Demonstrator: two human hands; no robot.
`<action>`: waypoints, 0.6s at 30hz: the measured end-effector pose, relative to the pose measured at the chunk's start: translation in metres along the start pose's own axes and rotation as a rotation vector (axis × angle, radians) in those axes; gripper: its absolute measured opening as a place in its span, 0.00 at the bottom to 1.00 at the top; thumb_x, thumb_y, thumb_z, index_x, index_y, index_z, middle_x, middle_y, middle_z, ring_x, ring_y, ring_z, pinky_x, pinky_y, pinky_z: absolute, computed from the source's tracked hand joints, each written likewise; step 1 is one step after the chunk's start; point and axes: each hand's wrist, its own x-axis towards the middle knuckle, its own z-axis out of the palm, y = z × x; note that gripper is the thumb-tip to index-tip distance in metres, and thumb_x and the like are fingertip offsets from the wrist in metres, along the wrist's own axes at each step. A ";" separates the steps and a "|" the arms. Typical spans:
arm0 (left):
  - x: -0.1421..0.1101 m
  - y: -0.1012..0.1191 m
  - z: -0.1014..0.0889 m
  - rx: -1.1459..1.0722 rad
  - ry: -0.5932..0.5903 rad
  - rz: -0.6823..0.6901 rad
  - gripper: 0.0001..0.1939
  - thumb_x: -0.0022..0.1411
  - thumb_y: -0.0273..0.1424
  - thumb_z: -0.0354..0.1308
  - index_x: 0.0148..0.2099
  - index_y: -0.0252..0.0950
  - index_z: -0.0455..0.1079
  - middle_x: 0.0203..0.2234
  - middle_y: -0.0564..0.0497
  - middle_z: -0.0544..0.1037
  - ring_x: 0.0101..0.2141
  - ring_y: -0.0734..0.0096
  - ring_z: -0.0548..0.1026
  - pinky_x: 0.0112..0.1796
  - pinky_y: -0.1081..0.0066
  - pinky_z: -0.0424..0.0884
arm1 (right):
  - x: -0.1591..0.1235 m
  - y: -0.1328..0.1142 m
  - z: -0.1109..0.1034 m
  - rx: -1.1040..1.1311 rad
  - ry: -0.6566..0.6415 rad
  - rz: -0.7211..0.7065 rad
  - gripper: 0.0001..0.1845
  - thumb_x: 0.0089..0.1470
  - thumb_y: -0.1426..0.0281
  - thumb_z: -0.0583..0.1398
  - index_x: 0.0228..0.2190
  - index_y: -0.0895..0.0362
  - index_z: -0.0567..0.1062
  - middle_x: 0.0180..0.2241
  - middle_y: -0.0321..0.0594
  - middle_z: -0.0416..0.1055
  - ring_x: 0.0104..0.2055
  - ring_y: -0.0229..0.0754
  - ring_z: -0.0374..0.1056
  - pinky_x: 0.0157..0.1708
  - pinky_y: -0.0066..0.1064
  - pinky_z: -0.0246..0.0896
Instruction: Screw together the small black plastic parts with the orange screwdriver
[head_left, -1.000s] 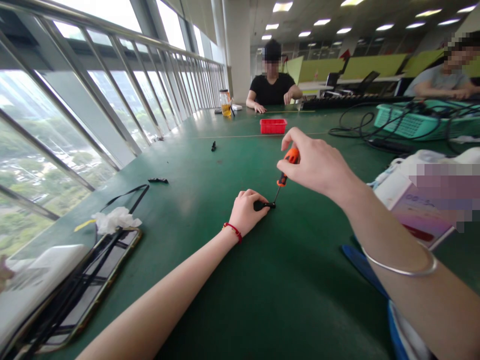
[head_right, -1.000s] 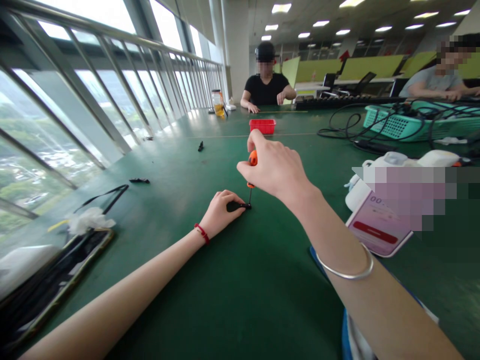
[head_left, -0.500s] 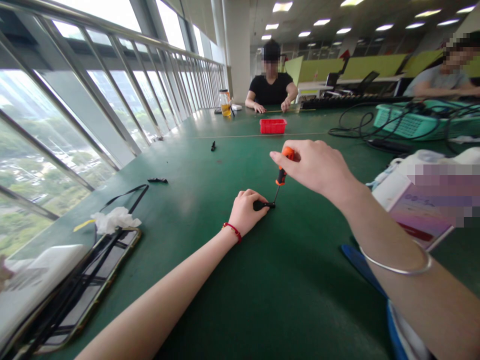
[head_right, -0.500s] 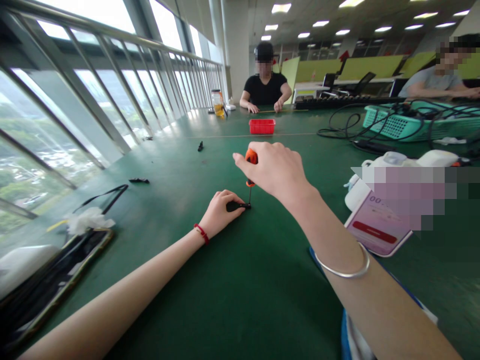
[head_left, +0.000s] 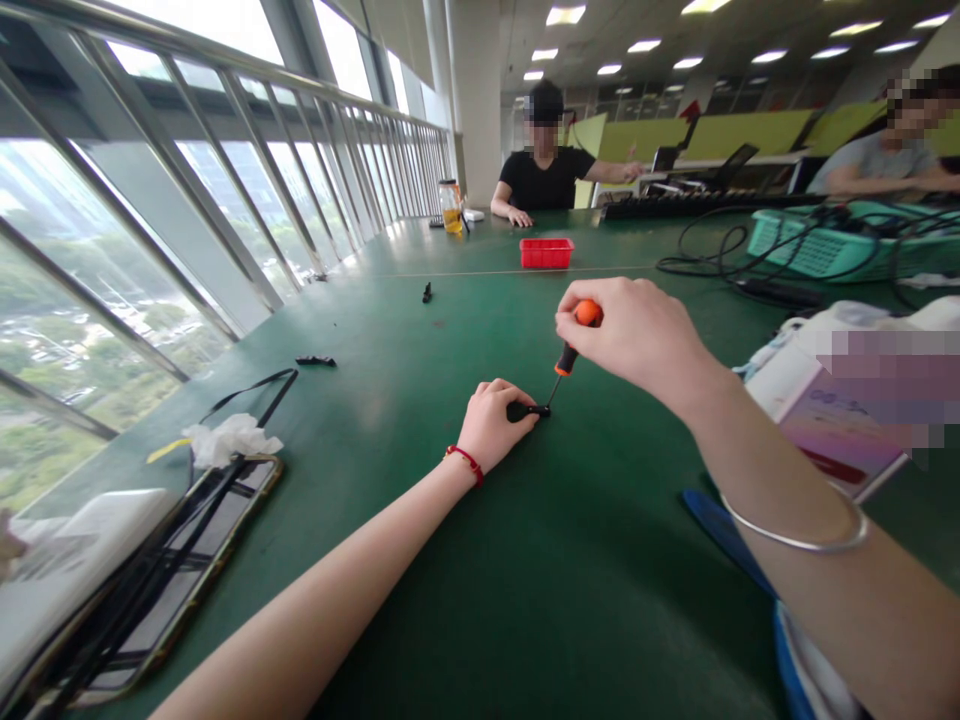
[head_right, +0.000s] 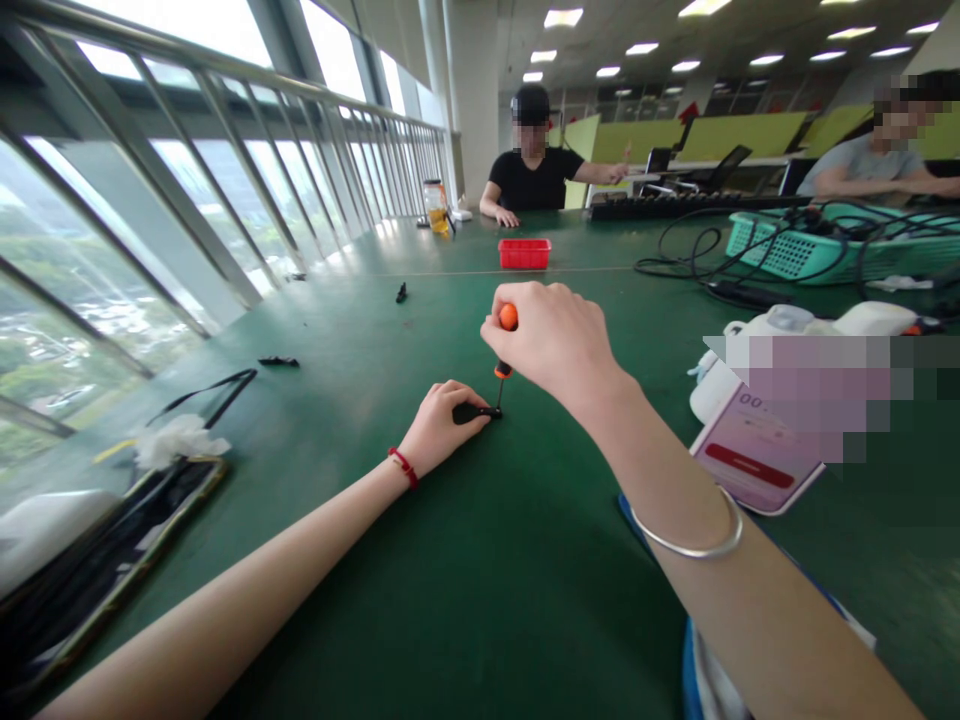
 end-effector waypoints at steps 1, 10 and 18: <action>0.000 0.000 0.000 0.000 -0.001 0.001 0.05 0.53 0.29 0.61 0.35 0.37 0.75 0.36 0.49 0.75 0.40 0.63 0.69 0.46 0.63 0.65 | 0.000 0.000 0.000 0.003 0.004 -0.004 0.11 0.49 0.59 0.56 0.32 0.51 0.74 0.24 0.37 0.71 0.25 0.42 0.64 0.23 0.30 0.47; 0.000 0.000 0.001 -0.006 0.008 0.007 0.05 0.53 0.29 0.61 0.35 0.37 0.75 0.36 0.49 0.75 0.40 0.63 0.69 0.46 0.63 0.66 | 0.000 -0.002 0.003 0.004 0.016 -0.003 0.14 0.51 0.57 0.53 0.26 0.52 0.73 0.23 0.38 0.71 0.25 0.42 0.63 0.23 0.30 0.47; 0.000 0.000 0.000 0.004 -0.002 0.001 0.06 0.53 0.28 0.61 0.35 0.36 0.75 0.36 0.49 0.75 0.40 0.63 0.69 0.47 0.63 0.65 | 0.001 0.001 0.004 -0.027 0.036 -0.011 0.20 0.53 0.53 0.51 0.25 0.53 0.73 0.21 0.39 0.69 0.25 0.43 0.64 0.23 0.30 0.45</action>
